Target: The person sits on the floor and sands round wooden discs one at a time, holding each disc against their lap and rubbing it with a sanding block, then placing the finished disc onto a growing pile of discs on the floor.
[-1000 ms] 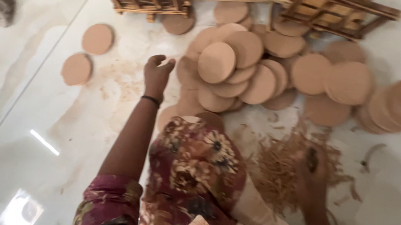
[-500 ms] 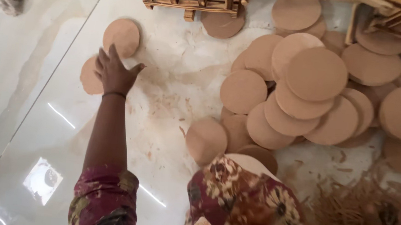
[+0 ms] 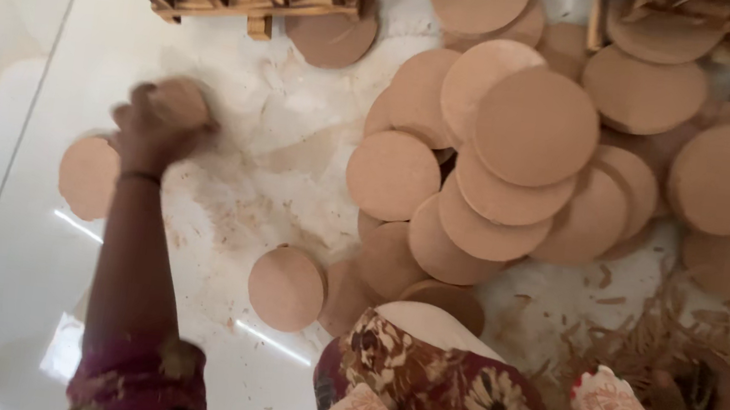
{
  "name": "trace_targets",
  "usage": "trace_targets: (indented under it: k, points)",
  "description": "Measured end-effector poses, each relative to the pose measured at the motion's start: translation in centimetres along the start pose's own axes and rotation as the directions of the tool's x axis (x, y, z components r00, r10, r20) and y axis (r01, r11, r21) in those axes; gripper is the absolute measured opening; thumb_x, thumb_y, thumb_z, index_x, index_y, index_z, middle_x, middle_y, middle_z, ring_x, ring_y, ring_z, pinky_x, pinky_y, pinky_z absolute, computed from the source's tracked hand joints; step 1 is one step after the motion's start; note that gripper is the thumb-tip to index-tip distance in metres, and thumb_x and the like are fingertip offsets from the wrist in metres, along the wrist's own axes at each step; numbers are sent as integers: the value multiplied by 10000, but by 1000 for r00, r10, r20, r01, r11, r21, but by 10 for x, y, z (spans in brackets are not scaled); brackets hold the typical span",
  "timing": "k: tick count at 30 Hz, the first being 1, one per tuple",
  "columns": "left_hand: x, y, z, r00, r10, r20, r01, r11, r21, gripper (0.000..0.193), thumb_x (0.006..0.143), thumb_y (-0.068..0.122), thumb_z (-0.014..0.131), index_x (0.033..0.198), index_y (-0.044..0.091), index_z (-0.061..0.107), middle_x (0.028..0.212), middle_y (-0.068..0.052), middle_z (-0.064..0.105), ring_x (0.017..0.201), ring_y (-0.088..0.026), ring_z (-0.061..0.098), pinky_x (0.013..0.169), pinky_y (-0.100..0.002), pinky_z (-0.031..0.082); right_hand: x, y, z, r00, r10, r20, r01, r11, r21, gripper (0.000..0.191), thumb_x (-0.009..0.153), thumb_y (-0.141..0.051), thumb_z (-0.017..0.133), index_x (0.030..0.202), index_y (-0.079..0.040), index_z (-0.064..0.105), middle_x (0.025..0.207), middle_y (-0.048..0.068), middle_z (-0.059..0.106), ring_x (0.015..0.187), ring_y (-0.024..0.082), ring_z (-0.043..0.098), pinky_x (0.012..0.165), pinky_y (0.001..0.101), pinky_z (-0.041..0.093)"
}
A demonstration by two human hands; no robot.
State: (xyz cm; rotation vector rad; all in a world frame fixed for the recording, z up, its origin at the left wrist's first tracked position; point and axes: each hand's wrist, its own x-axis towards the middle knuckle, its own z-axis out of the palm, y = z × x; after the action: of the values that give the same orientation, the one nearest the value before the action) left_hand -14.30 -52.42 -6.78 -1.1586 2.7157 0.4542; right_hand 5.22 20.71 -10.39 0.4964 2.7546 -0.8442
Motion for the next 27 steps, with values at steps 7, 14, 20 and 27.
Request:
trace_targets:
  k: [7, 14, 20, 27]
  points:
    - [-154, 65, -39, 712, 634, -301, -702, 651, -289, 1152, 595, 293, 1011, 1528, 32, 387, 1472, -236, 456, 1376, -402, 469, 1133, -468, 470, 10, -59, -36, 909, 385, 159, -376, 593, 712, 397, 1033, -241, 671, 1330, 9, 590, 991, 184, 649, 859, 249, 623, 764, 420, 524]
    - [-378, 131, -62, 716, 652, -249, -626, 441, -643, 1174, 508, 323, 1001, 1497, 53, 429, 1617, -270, 334, 1505, -409, 366, 1166, -463, 391, 19, -44, -63, 831, 240, 501, -469, -181, 864, 197, 1007, -238, 592, 1059, -63, 665, 919, 113, 702, 870, 307, 681, 861, 574, 548]
    - [-475, 170, -40, 543, 835, -90, -615, 323, -719, 1149, 540, 353, 1004, 1495, 39, 447, 1622, -285, 339, 1521, -428, 347, 1231, -494, 347, -4, -80, -75, 845, -41, 533, -526, -244, 815, 256, 938, -257, 588, 1032, -28, 652, 940, 167, 721, 880, 327, 708, 860, 533, 579]
    - [-525, 223, 13, 551, 828, 104, -687, 521, -507, 1269, 524, 405, 1018, 1543, 79, 336, 1601, -311, 219, 1464, -513, 252, 1070, -528, 410, -42, -104, -87, 935, -207, 288, -288, 28, 957, 257, 975, -147, 624, 1208, -39, 628, 1093, 81, 684, 975, 226, 685, 845, 396, 558]
